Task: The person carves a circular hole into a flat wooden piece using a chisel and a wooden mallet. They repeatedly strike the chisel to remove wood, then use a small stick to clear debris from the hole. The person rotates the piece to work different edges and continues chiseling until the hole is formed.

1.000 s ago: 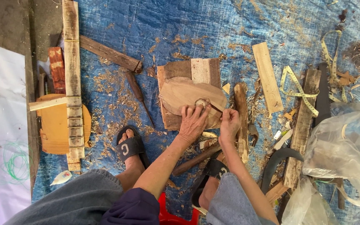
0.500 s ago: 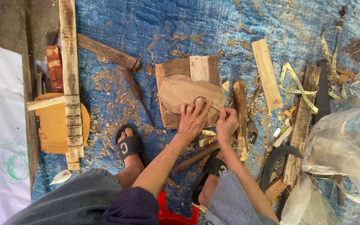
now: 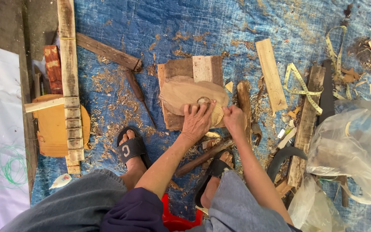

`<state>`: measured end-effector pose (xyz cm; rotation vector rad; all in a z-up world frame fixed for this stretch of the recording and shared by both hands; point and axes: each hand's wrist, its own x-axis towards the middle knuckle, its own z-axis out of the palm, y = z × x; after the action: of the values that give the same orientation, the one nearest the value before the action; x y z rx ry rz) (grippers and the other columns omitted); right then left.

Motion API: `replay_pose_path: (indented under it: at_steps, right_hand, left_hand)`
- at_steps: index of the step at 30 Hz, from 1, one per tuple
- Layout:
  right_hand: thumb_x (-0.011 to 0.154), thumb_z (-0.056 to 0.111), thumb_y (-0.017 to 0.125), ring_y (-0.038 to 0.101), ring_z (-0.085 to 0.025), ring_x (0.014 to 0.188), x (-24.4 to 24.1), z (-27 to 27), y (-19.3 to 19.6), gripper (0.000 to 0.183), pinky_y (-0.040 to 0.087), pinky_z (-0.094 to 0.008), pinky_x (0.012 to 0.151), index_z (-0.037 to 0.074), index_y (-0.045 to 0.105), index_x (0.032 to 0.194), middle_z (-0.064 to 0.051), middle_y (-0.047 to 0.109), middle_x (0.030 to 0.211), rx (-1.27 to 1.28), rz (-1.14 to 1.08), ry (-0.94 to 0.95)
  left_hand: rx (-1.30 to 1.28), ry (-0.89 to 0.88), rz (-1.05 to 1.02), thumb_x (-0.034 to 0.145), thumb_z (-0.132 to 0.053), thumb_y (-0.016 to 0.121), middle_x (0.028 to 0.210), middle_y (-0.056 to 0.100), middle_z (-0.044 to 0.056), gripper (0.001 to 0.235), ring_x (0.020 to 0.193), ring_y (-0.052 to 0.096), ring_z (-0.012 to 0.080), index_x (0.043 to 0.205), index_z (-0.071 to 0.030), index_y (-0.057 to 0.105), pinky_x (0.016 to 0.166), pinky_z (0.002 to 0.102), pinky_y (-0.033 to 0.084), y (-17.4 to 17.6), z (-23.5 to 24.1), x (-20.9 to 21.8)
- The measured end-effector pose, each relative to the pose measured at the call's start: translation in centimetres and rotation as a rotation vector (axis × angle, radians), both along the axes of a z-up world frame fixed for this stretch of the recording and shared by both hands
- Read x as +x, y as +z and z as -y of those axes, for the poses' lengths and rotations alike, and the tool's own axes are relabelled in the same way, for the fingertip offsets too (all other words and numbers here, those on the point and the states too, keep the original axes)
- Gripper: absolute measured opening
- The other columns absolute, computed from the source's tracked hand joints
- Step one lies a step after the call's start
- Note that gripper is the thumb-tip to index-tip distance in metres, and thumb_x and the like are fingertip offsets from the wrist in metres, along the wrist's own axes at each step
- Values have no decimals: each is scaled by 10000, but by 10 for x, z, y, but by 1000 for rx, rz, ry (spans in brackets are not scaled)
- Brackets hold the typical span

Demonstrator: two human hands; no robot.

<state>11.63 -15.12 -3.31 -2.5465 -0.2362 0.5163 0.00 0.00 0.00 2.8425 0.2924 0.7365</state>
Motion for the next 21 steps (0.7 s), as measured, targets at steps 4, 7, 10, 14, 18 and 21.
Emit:
replay_pose_path:
  at_steps: [4,7,10,14,18,21]
  right_hand:
    - [935,438,698,699,-374,825,2,-4,9,323,515,-451,708,132,716,831,-125,689,748,161,-10,-43]
    - [922,385,728,692,-367,814,-15,-7,17,242,522,-445,688,145,712,895,-120,704,788,203,118,-84]
    - [914,285,748,684,-333,754,-23,-14,21,151,516,-426,645,146,692,934,-94,721,809,266,248,-105]
    - [908,280,743,673,-282,686,-21,-15,27,142,498,-384,595,153,689,941,-73,727,806,304,231,-131]
    - [887,295,775,646,-241,656,-23,-20,31,215,482,-364,579,123,711,999,-79,734,816,361,172,-173]
    - [876,317,798,671,-249,669,-19,-21,13,171,496,-354,590,177,721,936,-33,731,785,357,231,-216]
  left_hand:
    - [-13,-3,16,937,-237,534,1220,521,57,583,1061,472,266,1519,-225,514,1038,522,333,4,-2,3]
    - [-9,-9,17,938,-236,545,1265,525,78,596,1092,465,275,1532,-216,500,1060,535,318,3,1,-1]
    - [-41,-12,23,946,-234,549,1281,535,83,581,1100,469,281,1524,-204,505,1067,543,307,-1,2,-3]
    - [-195,15,-49,846,-250,708,1278,589,42,636,1114,488,242,1457,-182,545,1103,478,299,6,0,-5]
    - [-368,34,-20,830,-226,759,1312,580,34,556,1133,499,263,1359,-166,598,1117,473,331,-3,6,-6]
    - [-420,127,33,836,-192,757,1315,548,85,502,1128,506,306,1313,-112,623,1163,485,330,-1,21,-1]
